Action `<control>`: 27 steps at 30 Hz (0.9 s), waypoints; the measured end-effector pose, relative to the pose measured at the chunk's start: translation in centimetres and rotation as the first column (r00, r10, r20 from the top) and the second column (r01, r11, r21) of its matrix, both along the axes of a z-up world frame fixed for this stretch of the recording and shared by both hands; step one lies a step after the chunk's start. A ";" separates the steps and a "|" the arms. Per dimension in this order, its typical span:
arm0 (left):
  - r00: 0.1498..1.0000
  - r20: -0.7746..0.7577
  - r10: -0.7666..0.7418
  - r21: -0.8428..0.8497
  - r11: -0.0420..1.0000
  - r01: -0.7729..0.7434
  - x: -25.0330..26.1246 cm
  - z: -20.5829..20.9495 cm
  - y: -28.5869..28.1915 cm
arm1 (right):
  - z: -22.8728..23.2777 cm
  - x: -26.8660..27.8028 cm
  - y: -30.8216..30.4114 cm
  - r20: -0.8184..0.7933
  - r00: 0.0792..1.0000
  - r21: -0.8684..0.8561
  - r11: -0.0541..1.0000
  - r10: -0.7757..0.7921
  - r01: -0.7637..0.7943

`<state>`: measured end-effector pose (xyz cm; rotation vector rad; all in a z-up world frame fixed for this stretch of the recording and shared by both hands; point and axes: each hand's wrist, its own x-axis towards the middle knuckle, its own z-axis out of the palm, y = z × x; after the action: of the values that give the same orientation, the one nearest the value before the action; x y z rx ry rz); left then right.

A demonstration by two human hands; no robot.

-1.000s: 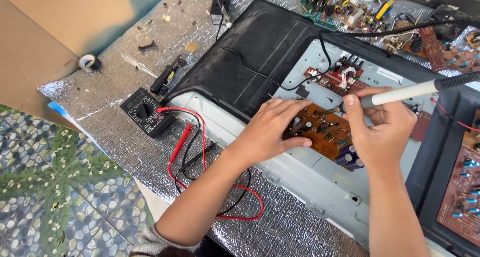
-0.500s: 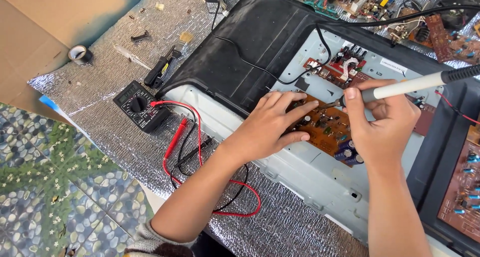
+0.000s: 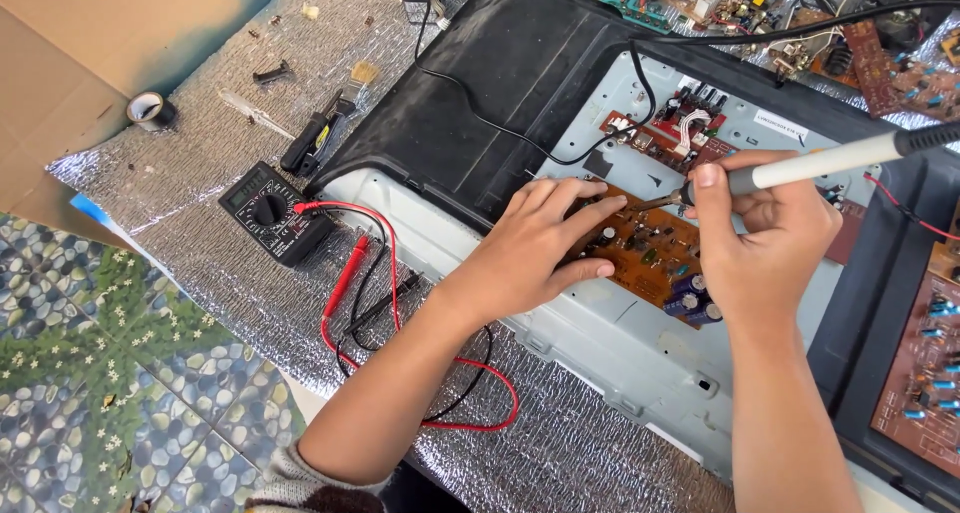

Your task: Soldering electronic components onto a television circuit board and performing diagnostic tests with a multimeter.

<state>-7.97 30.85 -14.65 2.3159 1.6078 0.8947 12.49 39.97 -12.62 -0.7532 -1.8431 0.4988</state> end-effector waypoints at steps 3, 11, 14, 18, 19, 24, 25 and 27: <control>1.000 0.008 -0.002 0.006 1.000 0.002 0.0 -0.1 0.0 | 0.2 0.0 0.0 0.063 0.997 -0.012 0.999 -0.040 0.040; 1.000 0.013 -0.006 0.006 1.000 0.006 0.0 -0.2 0.0 | -0.5 0.2 0.4 -0.051 0.995 -0.003 0.996 -0.089 0.089; 1.000 0.022 -0.007 0.006 1.000 0.007 0.0 0.0 0.0 | -0.4 0.1 0.3 -0.035 0.994 -0.002 0.995 -0.102 0.102; 1.000 0.026 -0.005 -0.002 1.000 0.005 0.0 -0.1 0.0 | -0.5 0.1 0.2 -0.039 0.992 0.029 0.992 -0.118 0.120; 1.000 0.025 -0.003 0.000 1.000 0.003 0.0 0.0 0.0 | -0.5 0.1 0.3 -0.040 0.992 0.031 0.993 -0.117 0.118; 0.999 0.037 -0.008 -0.013 1.000 0.008 0.0 0.0 0.0 | -0.5 0.1 0.3 -0.046 0.997 0.015 0.997 -0.069 0.070; 0.999 0.037 -0.007 -0.012 1.000 0.007 0.0 0.1 0.0 | -0.6 0.1 0.4 -0.047 0.997 0.015 0.998 -0.068 0.069; 0.999 0.043 -0.006 -0.034 0.999 0.007 0.0 0.2 0.0 | -0.7 0.2 0.5 -0.035 0.996 -0.005 0.997 -0.081 0.081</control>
<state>-7.95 30.83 -14.50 2.2621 1.5850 0.9029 12.72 40.50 -13.29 -0.8132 -1.7717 0.4610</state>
